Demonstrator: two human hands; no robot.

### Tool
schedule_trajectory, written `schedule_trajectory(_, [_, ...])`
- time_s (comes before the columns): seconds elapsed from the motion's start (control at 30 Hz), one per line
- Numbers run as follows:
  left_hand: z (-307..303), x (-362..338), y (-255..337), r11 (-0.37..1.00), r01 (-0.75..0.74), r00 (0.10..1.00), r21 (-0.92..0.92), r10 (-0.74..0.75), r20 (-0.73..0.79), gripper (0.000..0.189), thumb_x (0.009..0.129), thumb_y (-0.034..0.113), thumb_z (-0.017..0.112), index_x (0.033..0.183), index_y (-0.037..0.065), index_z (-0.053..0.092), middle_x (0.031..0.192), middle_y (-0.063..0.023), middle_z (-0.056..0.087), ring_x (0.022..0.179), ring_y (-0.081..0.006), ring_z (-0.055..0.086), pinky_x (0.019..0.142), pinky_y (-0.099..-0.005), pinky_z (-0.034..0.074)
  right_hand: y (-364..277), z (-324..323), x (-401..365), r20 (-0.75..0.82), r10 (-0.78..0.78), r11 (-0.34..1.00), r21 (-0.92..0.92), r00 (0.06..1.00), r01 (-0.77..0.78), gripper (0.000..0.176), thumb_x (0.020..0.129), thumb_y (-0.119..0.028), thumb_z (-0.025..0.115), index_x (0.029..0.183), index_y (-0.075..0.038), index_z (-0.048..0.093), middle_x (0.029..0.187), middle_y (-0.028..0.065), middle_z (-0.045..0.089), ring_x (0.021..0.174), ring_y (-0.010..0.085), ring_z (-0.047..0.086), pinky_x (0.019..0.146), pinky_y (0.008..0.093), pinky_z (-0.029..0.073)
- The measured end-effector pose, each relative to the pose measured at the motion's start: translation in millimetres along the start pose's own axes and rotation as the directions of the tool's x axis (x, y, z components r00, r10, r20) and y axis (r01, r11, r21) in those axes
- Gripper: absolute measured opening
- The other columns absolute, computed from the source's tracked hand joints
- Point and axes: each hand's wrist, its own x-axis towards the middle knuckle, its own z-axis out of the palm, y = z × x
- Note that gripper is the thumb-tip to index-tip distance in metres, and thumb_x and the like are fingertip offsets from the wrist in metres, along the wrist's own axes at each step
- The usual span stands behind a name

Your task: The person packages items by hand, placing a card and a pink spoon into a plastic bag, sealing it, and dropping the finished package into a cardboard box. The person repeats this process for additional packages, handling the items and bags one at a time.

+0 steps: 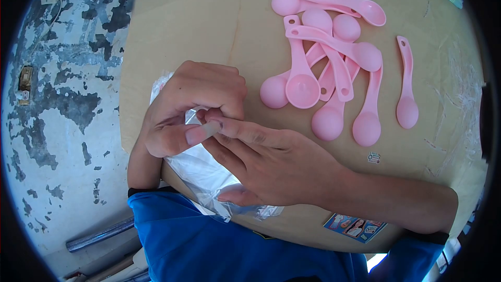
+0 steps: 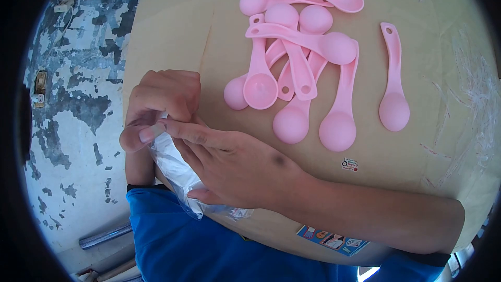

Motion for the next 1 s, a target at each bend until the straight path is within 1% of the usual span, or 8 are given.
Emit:
schedule_trajectory(0.17, [3,3,0,0.996,0.075,0.993,0.037,-0.072,-0.09,0.05,0.086,0.045,0.042,0.068,0.0,0.053,0.058,-0.005,0.046,0.05,-0.0201,0.041,0.05,-0.0315,0.03,5,-9,1,0.084,0.009,0.997,0.078,0.996,-0.015,0.073,0.094,-0.06,0.033,0.128,0.002,0.052,0.134,0.0136,0.053,0.133,0.0258,0.041,0.119,0.0436,0.013])
schedule_trajectory(0.27, [-8,-2,3,0.944,0.307,0.944,0.124,-0.286,-0.164,0.066,0.095,0.055,0.03,0.069,-0.001,0.053,0.061,-0.0042,0.05,0.053,-0.0166,0.043,0.052,-0.0293,0.031,10,-14,5,0.095,0.024,0.966,0.255,0.995,-0.048,0.07,0.092,-0.057,0.042,0.128,0.003,0.052,0.136,0.0165,0.05,0.131,0.0296,0.043,0.118,0.0488,0.014])
schedule_trajectory(0.37, [-16,0,6,0.939,0.272,0.923,0.21,-0.194,-0.331,0.064,0.1,0.051,0.027,0.069,0.0,0.051,0.06,-0.0019,0.046,0.056,-0.0131,0.039,0.054,-0.0283,0.031,9,-7,4,-0.018,0.07,0.917,0.395,0.997,-0.058,0.065,0.09,-0.052,0.05,0.122,0.004,0.056,0.132,0.0195,0.052,0.123,0.0329,0.049,0.116,0.0509,0.018])
schedule_trajectory(0.47, [-39,-8,9,0.901,0.291,0.874,0.323,-0.114,-0.472,0.061,0.102,0.045,0.029,0.067,0.0,0.05,0.059,-0.0019,0.044,0.057,-0.013,0.037,0.055,-0.0289,0.031,10,-19,7,0.016,0.077,0.906,0.417,0.997,-0.077,0.064,0.091,-0.052,0.051,0.122,0.004,0.056,0.133,0.0199,0.051,0.124,0.0327,0.048,0.116,0.0511,0.019])
schedule_trajectory(0.57, [-54,-16,4,0.874,0.336,0.823,0.35,-0.091,-0.561,0.06,0.102,0.044,0.032,0.065,-0.001,0.048,0.059,-0.0026,0.043,0.057,-0.013,0.037,0.056,-0.0293,0.032,8,-37,15,0.15,0.2,0.814,0.525,0.968,-0.249,0.056,0.088,-0.043,0.062,0.124,-0.001,0.055,0.131,0.0172,0.051,0.119,0.0327,0.049,0.107,0.0485,0.032])
schedule_trajectory(0.6, [-56,-19,0,0.868,0.352,0.809,0.351,-0.094,-0.581,0.06,0.103,0.043,0.032,0.065,-0.001,0.048,0.059,-0.003,0.042,0.057,-0.0131,0.038,0.056,-0.0295,0.033,8,-33,15,0.176,0.253,0.758,0.575,0.951,-0.308,0.055,0.087,-0.042,0.064,0.123,-0.001,0.055,0.129,0.0175,0.052,0.117,0.0336,0.049,0.104,0.0466,0.035])
schedule_trajectory(0.63, [-58,-19,-1,0.874,0.336,0.805,0.35,-0.075,-0.588,0.06,0.103,0.043,0.032,0.065,-0.001,0.047,0.058,-0.0032,0.042,0.057,-0.0131,0.038,0.056,-0.0295,0.033,5,-29,14,0.062,0.286,0.769,0.58,0.956,-0.268,0.054,0.085,-0.039,0.068,0.121,-0.001,0.056,0.121,0.0177,0.053,0.11,0.0349,0.051,0.096,0.0427,0.04])
schedule_trajectory(1.0, [-37,-8,10,0.896,0.262,0.783,0.358,0.019,-0.622,0.061,0.103,0.041,0.032,0.064,-0.001,0.051,0.057,-0.0023,0.044,0.053,-0.011,0.037,0.051,-0.028,0.03,4,-26,16,0.14,0.277,0.802,0.512,0.951,-0.309,0.047,0.085,-0.037,0.067,0.116,-0.002,0.06,0.113,0.0164,0.054,0.108,0.0315,0.051,0.092,0.0416,0.038])
